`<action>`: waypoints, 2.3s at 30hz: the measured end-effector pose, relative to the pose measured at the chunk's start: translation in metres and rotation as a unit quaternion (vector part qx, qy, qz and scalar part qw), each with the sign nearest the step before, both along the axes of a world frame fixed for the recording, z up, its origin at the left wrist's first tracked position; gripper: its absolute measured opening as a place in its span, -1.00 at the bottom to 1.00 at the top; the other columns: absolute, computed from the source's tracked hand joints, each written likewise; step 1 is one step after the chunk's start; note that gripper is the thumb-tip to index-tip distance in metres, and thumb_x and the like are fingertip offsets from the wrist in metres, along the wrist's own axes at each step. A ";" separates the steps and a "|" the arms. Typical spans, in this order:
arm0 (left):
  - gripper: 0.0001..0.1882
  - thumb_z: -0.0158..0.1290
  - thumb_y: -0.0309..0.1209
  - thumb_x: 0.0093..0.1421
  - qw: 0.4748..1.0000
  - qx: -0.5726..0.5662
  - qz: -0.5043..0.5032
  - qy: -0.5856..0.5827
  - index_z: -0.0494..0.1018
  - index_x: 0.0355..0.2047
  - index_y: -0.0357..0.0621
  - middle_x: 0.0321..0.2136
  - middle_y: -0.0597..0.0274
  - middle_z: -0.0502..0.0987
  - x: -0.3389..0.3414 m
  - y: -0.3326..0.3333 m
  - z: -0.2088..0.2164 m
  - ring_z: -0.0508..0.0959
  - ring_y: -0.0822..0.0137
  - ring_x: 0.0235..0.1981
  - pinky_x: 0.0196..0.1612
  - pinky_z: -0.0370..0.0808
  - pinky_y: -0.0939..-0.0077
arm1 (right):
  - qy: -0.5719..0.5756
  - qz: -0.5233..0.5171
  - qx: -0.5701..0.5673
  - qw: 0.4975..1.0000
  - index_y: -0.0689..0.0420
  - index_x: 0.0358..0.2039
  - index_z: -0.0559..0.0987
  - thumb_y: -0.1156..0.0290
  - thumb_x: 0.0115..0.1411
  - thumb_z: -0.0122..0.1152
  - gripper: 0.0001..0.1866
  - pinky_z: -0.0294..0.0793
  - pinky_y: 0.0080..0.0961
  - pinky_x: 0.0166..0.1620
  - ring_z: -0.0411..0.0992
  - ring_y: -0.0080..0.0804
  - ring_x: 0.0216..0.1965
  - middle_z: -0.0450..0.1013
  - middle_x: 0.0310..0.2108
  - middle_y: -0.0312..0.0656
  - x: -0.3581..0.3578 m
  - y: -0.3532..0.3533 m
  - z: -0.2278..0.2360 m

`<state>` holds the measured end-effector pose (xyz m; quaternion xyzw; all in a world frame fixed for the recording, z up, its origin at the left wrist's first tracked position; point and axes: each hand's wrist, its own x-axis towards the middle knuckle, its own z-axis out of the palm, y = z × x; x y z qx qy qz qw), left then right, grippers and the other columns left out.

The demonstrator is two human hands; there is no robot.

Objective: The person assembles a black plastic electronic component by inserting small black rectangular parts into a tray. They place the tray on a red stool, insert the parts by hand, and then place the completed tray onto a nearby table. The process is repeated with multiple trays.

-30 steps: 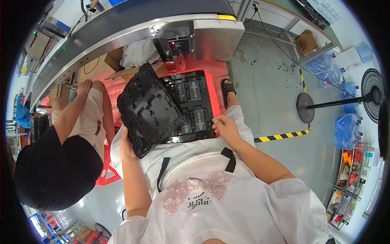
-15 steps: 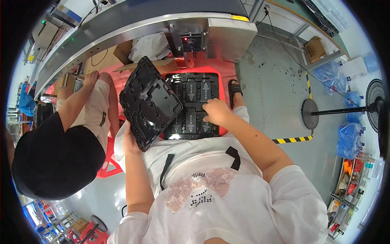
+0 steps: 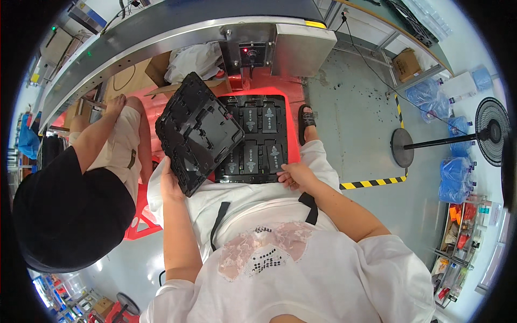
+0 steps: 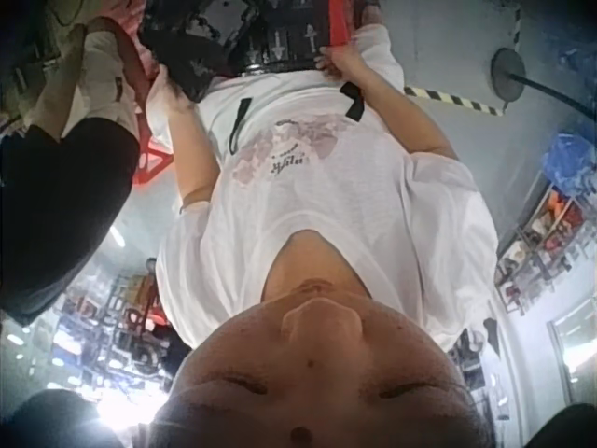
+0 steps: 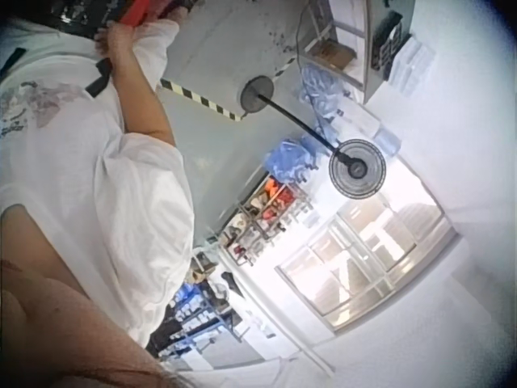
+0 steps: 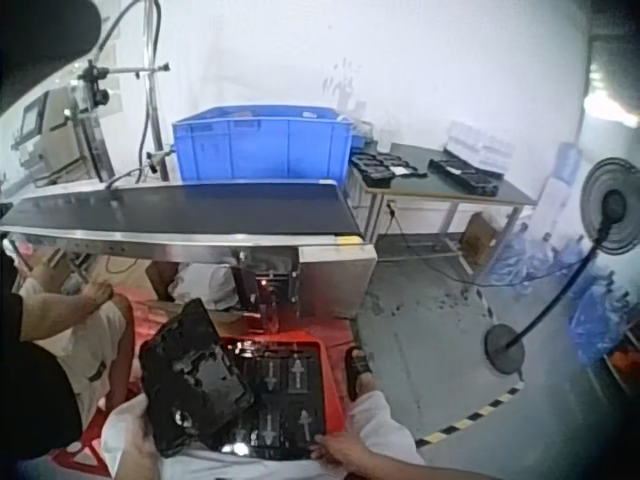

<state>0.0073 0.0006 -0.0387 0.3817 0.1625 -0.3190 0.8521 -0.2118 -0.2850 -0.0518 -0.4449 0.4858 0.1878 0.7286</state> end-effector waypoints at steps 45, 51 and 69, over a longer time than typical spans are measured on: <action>-0.60 -0.05 -0.18 0.18 0.571 0.603 -0.171 -0.530 0.43 -0.13 -0.26 -0.30 -0.28 0.40 -0.024 -0.098 -0.050 0.42 -0.14 -0.20 -0.10 0.36 0.14 | 0.034 0.225 -0.506 0.832 0.27 -0.48 0.55 -0.10 0.06 0.07 -0.44 0.41 -0.16 -0.25 0.47 0.03 -0.32 0.49 -0.39 0.07 0.009 -0.016 0.001; -0.58 0.08 -0.15 0.09 0.588 0.642 -0.184 -0.457 0.46 -0.31 -0.34 -0.29 -0.26 0.41 -0.020 -0.106 -0.037 0.45 -0.15 -0.26 -0.17 0.41 0.13 | 0.076 0.348 -0.431 0.829 0.26 -0.35 0.58 -0.11 0.01 0.09 -0.41 0.41 -0.18 -0.16 0.47 -0.03 -0.21 0.49 -0.31 0.09 0.021 -0.028 0.008; -0.59 0.13 -0.13 0.01 0.604 0.682 -0.251 -0.328 0.50 -0.35 -0.27 -0.36 -0.05 0.50 -0.044 -0.115 -0.004 0.52 -0.01 -0.30 -0.21 0.43 0.20 | 0.097 0.496 -0.305 0.808 0.28 -0.38 0.57 -0.08 0.17 -0.17 -0.39 0.51 -0.27 -0.38 0.53 -0.12 -0.45 0.51 -0.41 0.05 0.032 -0.054 0.026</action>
